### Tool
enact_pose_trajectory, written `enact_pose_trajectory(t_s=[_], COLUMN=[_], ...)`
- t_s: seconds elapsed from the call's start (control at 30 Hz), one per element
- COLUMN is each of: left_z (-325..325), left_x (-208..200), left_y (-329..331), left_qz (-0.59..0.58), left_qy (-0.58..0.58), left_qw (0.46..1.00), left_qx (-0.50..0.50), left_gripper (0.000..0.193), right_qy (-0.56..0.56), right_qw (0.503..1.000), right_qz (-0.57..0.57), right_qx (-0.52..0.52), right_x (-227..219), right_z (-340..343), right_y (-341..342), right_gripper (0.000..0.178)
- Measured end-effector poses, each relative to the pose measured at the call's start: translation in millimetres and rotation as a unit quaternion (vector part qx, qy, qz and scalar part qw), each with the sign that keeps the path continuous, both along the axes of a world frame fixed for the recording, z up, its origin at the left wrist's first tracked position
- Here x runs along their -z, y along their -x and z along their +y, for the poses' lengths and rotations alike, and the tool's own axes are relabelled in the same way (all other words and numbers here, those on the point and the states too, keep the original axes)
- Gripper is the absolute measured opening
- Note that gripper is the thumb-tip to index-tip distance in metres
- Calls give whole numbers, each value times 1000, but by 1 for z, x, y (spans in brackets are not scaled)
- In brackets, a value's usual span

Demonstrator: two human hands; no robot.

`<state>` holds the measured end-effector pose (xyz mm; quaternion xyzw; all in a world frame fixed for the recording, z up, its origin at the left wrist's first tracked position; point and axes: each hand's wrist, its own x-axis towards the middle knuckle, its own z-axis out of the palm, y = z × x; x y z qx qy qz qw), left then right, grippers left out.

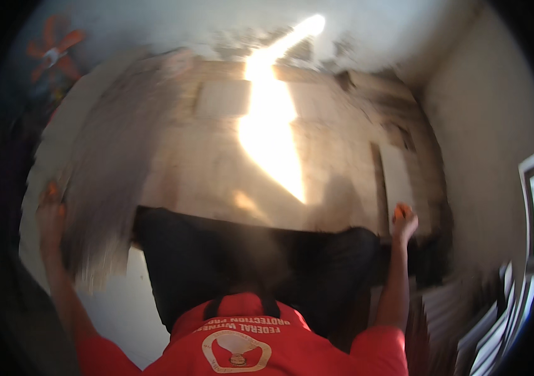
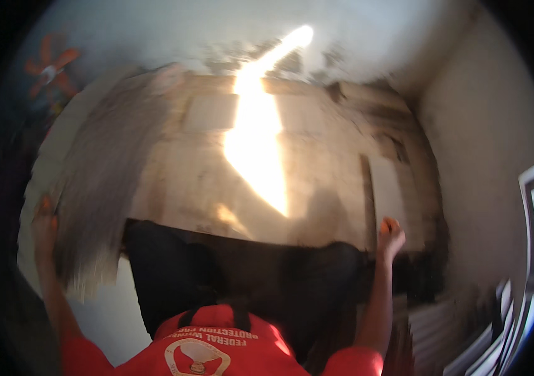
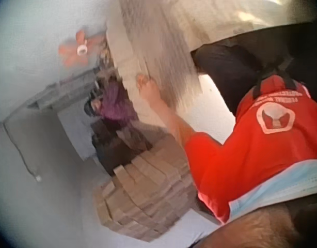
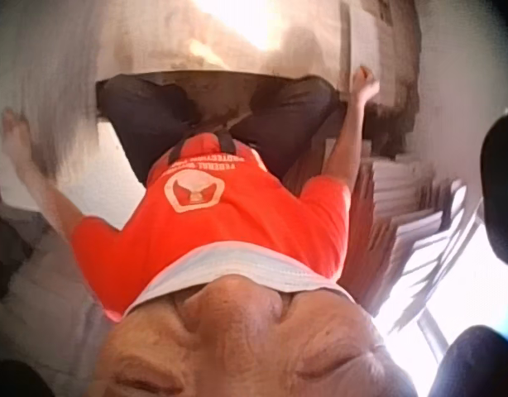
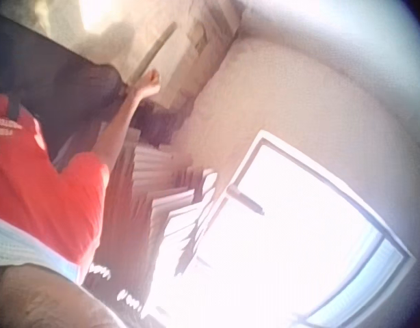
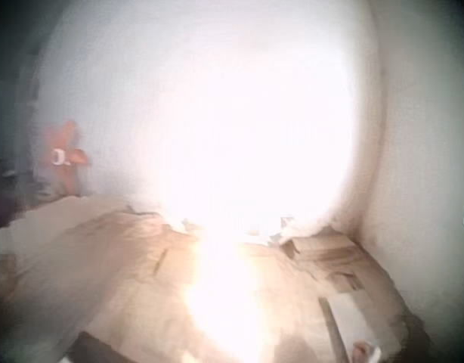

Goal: The person assembles pre-cut cardboard pieces by folding along scored lines and interlocking tabs to form box-like structures. They handle each piece individually, aligning edges and snapping parts together, then place the assembled units into a growing stack.

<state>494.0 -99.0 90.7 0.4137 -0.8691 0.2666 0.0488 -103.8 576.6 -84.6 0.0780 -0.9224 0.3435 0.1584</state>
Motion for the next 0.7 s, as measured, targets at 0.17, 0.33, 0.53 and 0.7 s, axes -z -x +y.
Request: enact_pose_trajectory(t_s=[0.17, 0.33, 0.53, 0.7], left_z=[5, 26, 61, 114], left_x=[-45, -54, 3, 12], left_y=[-13, 29, 93, 165], left_qz=[3, 67, 15, 97], left_qy=[-103, 26, 3, -52], left_qw=[993, 982, 968, 945], left_qx=[-52, 172, 249, 307], left_gripper=[39, 23, 17, 13], right_qy=[-164, -391, -407, -318], right_qw=[984, 903, 896, 934], right_qz=[76, -176, -139, -133], right_qx=[-1, -39, -112, -96], right_x=[-5, -13, 30, -13], right_z=[-8, -33, -2, 15], right_y=[5, 4, 35, 53], right_gripper=[48, 87, 71, 64])
